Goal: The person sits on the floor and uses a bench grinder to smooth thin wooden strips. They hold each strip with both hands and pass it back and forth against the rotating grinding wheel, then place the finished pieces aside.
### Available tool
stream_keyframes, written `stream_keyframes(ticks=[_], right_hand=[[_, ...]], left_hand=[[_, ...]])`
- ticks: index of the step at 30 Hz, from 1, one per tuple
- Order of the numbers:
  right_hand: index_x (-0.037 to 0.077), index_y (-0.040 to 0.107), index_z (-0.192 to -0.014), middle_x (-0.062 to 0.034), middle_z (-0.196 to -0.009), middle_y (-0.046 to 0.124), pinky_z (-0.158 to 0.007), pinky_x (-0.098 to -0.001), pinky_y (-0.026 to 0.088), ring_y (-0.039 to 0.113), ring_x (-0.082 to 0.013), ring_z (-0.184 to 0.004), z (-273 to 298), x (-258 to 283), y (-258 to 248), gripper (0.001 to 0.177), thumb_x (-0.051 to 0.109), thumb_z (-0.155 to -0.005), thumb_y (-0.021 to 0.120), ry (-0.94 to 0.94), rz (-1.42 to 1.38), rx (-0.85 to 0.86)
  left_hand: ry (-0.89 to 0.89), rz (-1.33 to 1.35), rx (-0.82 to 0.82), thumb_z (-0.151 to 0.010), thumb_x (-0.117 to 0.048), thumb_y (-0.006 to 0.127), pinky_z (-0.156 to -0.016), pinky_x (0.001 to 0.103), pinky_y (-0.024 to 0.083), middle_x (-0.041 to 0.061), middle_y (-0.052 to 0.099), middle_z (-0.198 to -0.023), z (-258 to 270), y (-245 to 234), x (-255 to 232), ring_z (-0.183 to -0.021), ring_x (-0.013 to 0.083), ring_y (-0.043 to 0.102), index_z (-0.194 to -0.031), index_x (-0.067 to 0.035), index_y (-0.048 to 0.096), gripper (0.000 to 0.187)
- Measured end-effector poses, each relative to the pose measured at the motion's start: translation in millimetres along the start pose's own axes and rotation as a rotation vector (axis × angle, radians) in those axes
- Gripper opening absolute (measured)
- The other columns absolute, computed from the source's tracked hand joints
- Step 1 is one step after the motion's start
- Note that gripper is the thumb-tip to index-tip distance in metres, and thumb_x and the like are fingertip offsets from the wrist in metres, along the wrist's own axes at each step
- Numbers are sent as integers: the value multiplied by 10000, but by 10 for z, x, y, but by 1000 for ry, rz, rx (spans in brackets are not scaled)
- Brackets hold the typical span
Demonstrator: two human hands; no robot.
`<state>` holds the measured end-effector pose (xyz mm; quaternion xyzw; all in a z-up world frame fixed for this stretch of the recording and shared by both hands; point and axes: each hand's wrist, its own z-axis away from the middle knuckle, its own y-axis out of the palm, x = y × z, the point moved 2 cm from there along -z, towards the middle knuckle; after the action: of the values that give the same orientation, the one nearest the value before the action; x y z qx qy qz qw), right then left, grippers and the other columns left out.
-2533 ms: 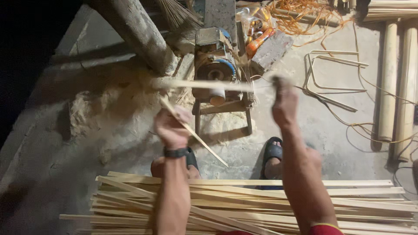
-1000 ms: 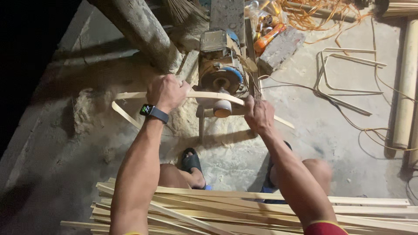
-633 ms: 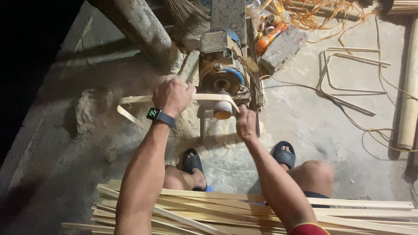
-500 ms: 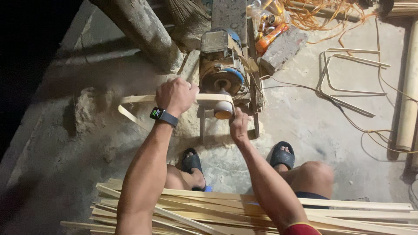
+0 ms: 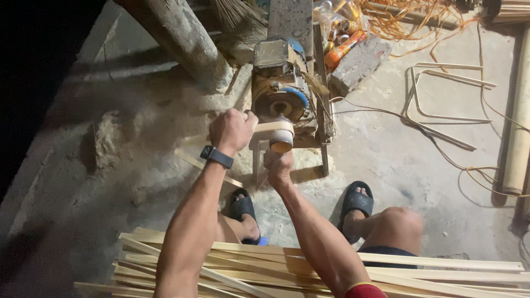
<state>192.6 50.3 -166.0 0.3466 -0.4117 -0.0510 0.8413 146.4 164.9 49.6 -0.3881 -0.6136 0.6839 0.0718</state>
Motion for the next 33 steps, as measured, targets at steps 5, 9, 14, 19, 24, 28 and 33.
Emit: stream_keyframes(ticks=[5, 9, 14, 19, 24, 28, 33], right_hand=[[41, 649, -878, -30, -647, 563, -453, -316, 376, 506, -149, -520, -19, 177, -57, 377, 324, -991, 428, -245, 309, 171], [35, 663, -780, -32, -620, 584, -456, -316, 389, 517, -139, -514, -89, 213, -143, 443, 317, -974, 383, -197, 242, 81], [31, 653, -795, -28, -606, 542, -429, -308, 369, 487, -127, -497, -44, 289, -132, 353, 234, -915, 390, -267, 387, 165], [86, 612, -787, 3, -593, 513, -423, -295, 323, 446, -107, -482, 114, 454, -82, 287, 227, -911, 396, -178, 328, 152], [101, 441, -654, 34, -575, 382, -460, -310, 257, 320, -94, -509, 498, 774, -244, 589, 441, -1117, 311, -147, 536, 124], [112, 447, -653, 38, -593, 385, -496, -314, 289, 328, -99, -545, 716, 984, -367, 624, 523, -1093, 282, -156, 642, 139], [102, 407, -653, 49, -604, 340, -503, -324, 262, 299, -113, -557, 853, 1154, -310, 637, 546, -1088, 267, -201, 723, 210]], left_hand=[[-38, 266, -86, -958, -364, 615, -516, 442, 448, 155, 591, -508, 60, 542, 374, -464, 270, 572, -584, -15, 663, 514], [86, 564, -159, -1000, -318, 620, -514, 436, 470, 102, 610, -501, 154, 1035, 649, -466, 253, 617, -627, -48, 678, 463], [512, -120, -435, -915, -137, 632, -564, 462, 454, 95, 614, -600, 246, 1416, 761, -559, 326, 620, -1033, -56, 747, 183], [205, 463, -420, -1019, -190, 617, -550, 358, 473, 112, 662, -706, 359, 1513, 615, -621, 247, 645, -1054, -5, 710, 210], [-218, 731, -234, -951, -221, 556, -425, 277, 462, 1, 646, -608, 856, 1426, 243, -483, 98, 607, -1158, -68, 729, 311], [-730, 1442, -228, -1016, -279, 596, -397, 279, 334, 23, 541, -570, 1143, 1363, -58, -429, 118, 456, -767, 11, 640, 384], [-744, 1386, -259, -972, -255, 603, -437, 275, 410, 33, 625, -632, 1293, 1141, -208, -471, 104, 531, -799, -28, 661, 291]])
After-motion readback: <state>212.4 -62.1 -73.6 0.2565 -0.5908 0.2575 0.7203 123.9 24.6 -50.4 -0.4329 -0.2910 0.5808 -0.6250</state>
